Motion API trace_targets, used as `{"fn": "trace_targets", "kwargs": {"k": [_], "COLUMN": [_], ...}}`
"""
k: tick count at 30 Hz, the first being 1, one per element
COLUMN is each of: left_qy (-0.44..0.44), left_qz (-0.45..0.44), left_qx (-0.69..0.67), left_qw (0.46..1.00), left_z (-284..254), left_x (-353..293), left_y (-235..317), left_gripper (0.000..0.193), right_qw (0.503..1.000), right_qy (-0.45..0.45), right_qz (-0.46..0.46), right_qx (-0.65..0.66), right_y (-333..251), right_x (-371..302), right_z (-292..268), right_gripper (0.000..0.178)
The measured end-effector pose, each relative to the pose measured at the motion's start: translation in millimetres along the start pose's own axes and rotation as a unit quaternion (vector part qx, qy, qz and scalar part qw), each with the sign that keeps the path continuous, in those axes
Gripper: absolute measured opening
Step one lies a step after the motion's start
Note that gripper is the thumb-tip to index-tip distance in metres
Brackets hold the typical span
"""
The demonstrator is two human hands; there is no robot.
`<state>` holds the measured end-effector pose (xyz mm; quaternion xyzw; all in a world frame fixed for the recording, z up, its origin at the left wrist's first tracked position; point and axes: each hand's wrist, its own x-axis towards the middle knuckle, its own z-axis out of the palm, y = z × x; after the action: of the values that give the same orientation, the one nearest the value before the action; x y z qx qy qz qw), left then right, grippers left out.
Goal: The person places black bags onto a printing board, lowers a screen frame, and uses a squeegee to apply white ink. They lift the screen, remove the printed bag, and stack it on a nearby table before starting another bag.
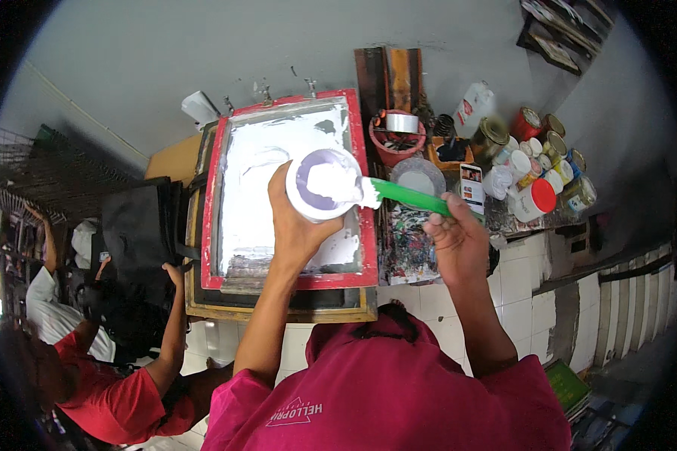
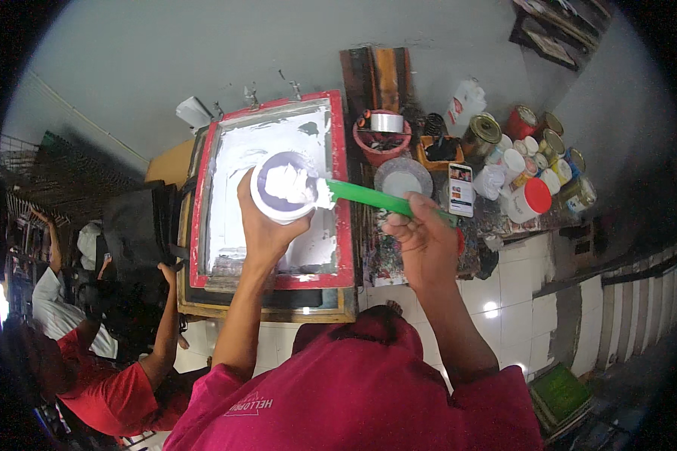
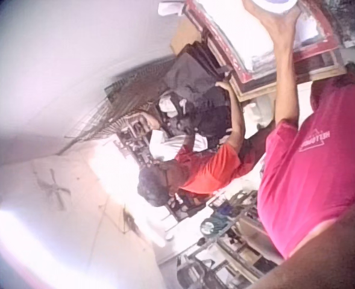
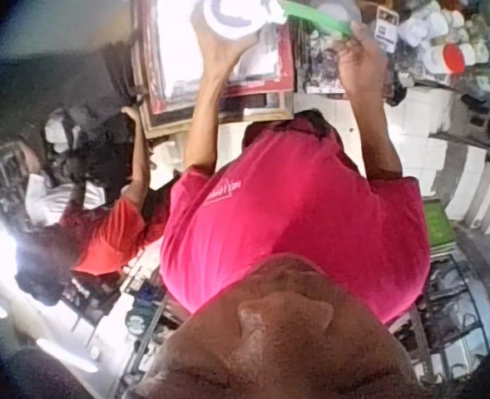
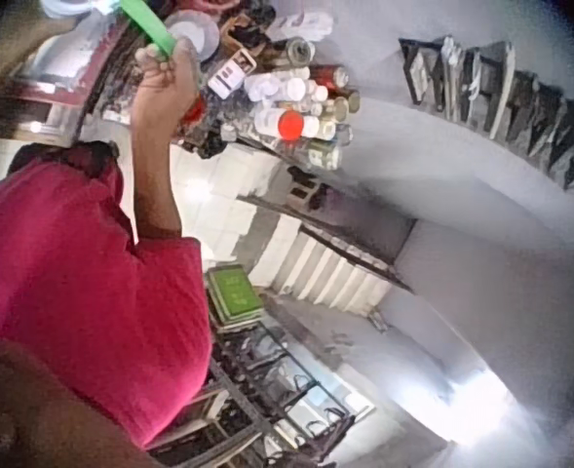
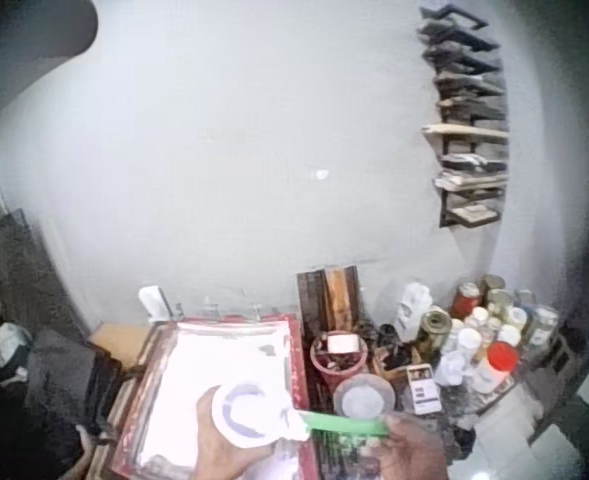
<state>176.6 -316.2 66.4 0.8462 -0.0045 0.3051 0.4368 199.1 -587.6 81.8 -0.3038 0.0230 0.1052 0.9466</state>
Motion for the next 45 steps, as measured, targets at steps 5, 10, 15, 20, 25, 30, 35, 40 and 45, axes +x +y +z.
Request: {"fn": "trace_targets", "kwargs": {"k": [5,10,15,20,25,30,35,40,45], "left_qy": [0.102,0.228,0.228,0.239,0.228,0.154,0.022,-0.078,-0.162], "left_qz": [-0.085,-0.088,-0.121,-0.173,-0.160,-0.100,0.036,0.098,-0.004], "left_qx": [-0.039,-0.062,-0.005,-0.016,-0.022,-0.020,0.105,0.104,-0.122], "left_qw": [0.990,0.968,0.966,0.955,0.960,0.983,0.994,0.987,0.979], "left_z": [-48.7,-145.2,-217.4,-238.1,-239.4,-212.0,-170.1,-103.8,-37.1], "left_x": [14.8,6.6,-19.4,-43.0,-40.4,-13.2,19.2,25.7,12.1], "left_y": [-12.0,-19.7,-31.2,-40.2,-47.1,-65.3,-82.3,-68.4,10.3], "left_gripper": [0.103,0.098,0.103,0.107,0.110,0.096,0.092,0.100,0.096], "right_qw": [0.996,0.947,0.717,0.569,0.554,0.578,0.813,0.861,0.836], "right_qy": [-0.037,-0.040,-0.161,-0.240,-0.314,-0.307,-0.119,-0.112,-0.076], "right_qz": [-0.084,-0.151,-0.316,-0.340,-0.222,-0.222,-0.175,-0.175,-0.112], "right_qx": [0.000,-0.279,-0.600,-0.709,-0.739,-0.723,-0.542,-0.464,-0.532], "right_y": [11.9,88.3,183.5,245.9,226.3,157.8,76.3,6.8,-9.3], "right_x": [8.2,51.2,81.9,87.7,73.7,49.6,23.0,3.2,-3.0], "right_z": [58.2,93.4,94.1,84.6,76.9,109.9,132.2,158.6,137.1], "right_gripper": [0.027,0.026,0.022,0.020,0.020,0.015,0.023,0.026,0.042]}}
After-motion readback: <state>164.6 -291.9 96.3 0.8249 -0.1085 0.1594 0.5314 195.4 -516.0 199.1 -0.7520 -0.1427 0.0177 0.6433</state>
